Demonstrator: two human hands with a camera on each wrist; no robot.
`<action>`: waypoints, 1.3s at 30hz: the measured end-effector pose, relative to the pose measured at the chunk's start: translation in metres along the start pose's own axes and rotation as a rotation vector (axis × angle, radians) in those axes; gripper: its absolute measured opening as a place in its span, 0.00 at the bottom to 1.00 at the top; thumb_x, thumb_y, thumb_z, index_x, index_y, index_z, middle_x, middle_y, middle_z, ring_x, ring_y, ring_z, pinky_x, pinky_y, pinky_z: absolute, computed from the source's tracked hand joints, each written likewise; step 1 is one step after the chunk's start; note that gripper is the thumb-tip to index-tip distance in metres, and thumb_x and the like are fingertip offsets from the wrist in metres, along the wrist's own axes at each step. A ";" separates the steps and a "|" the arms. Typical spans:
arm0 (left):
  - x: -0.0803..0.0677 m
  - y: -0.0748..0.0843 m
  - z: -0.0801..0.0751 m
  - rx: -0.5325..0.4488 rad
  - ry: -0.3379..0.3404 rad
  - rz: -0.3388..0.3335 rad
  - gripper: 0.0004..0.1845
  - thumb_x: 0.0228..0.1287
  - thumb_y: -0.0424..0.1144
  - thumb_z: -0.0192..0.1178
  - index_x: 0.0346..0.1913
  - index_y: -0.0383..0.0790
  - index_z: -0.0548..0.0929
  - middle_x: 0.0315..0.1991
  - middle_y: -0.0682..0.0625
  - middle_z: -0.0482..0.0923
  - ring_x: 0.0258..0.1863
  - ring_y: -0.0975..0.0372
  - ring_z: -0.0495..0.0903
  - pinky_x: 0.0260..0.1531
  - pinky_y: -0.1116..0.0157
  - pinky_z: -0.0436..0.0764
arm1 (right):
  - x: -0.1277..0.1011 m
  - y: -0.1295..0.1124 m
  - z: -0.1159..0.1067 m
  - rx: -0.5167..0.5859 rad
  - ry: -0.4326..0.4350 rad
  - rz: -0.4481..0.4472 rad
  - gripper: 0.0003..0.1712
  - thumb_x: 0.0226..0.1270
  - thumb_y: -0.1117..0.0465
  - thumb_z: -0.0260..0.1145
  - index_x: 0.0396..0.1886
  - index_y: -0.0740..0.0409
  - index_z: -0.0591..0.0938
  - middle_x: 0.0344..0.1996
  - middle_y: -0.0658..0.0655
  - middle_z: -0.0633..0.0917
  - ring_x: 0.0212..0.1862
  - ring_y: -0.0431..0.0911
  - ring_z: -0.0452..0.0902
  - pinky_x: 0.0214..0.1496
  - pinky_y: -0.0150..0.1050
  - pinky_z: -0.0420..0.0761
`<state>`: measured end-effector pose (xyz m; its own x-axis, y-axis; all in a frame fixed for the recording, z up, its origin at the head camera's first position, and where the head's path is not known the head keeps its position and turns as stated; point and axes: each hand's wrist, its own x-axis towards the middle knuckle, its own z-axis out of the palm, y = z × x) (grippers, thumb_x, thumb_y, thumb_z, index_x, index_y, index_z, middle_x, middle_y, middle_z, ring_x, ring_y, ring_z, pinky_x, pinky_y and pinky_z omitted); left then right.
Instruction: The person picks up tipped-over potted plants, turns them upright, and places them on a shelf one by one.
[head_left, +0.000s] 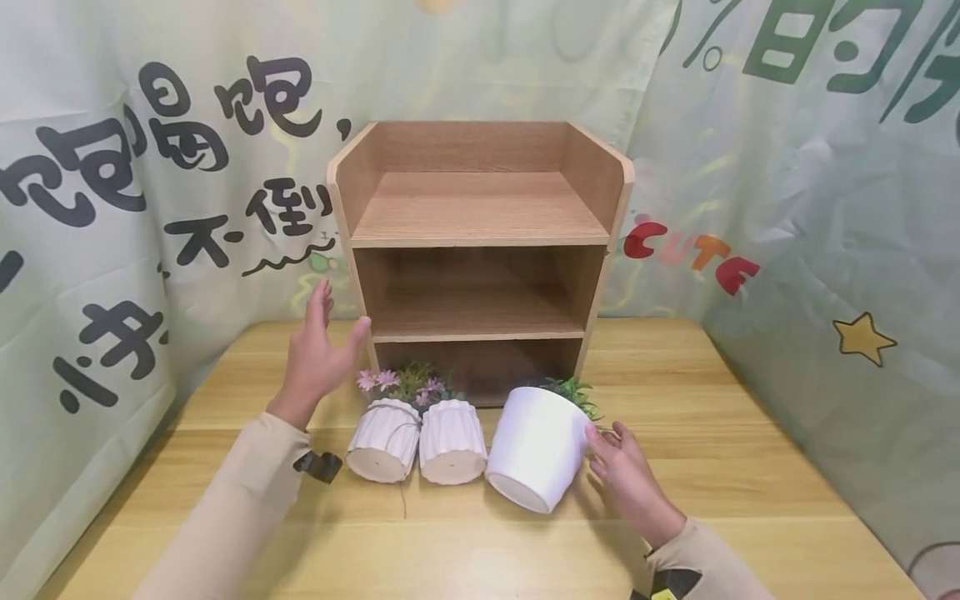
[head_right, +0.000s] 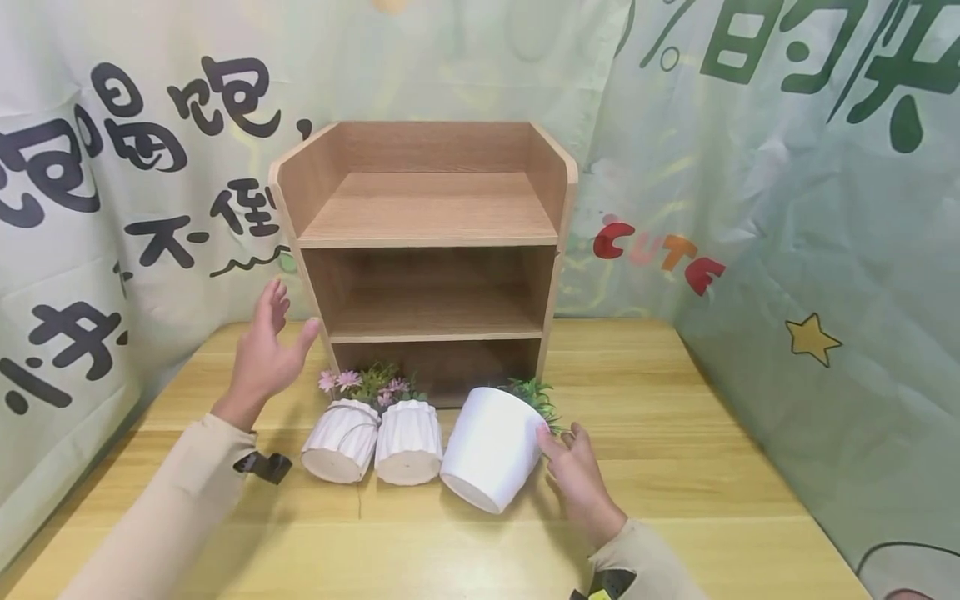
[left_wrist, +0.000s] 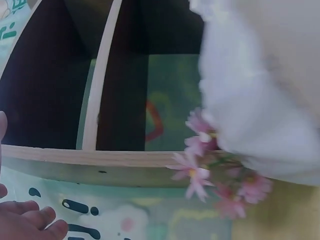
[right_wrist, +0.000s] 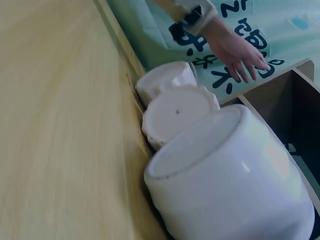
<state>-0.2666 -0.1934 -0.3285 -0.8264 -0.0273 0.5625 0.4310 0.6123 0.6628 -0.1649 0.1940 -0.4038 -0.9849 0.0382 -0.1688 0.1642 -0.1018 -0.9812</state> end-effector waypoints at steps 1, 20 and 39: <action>0.005 0.001 0.001 -0.008 0.000 -0.001 0.46 0.65 0.53 0.59 0.77 0.42 0.47 0.73 0.36 0.55 0.68 0.42 0.61 0.65 0.47 0.62 | 0.001 0.000 0.002 0.007 -0.005 0.009 0.50 0.77 0.55 0.50 0.68 0.75 0.23 0.70 0.82 0.38 0.72 0.70 0.40 0.71 0.59 0.49; 0.066 0.011 0.012 -0.034 0.012 -0.039 0.40 0.63 0.52 0.61 0.70 0.32 0.59 0.63 0.30 0.68 0.64 0.41 0.65 0.65 0.47 0.62 | -0.004 0.016 0.027 0.075 -0.055 0.083 0.41 0.75 0.46 0.51 0.65 0.80 0.54 0.54 0.68 0.75 0.58 0.56 0.72 0.67 0.56 0.62; 0.071 0.011 0.035 -0.148 0.124 -0.104 0.23 0.69 0.39 0.52 0.61 0.28 0.70 0.55 0.27 0.74 0.59 0.40 0.70 0.62 0.48 0.65 | -0.010 0.015 0.031 0.223 -0.039 0.212 0.41 0.67 0.38 0.59 0.63 0.65 0.60 0.46 0.58 0.78 0.48 0.49 0.76 0.56 0.49 0.74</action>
<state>-0.3335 -0.1611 -0.2982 -0.8221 -0.1863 0.5379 0.4022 0.4787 0.7804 -0.1538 0.1614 -0.4136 -0.9321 -0.0446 -0.3594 0.3541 -0.3193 -0.8790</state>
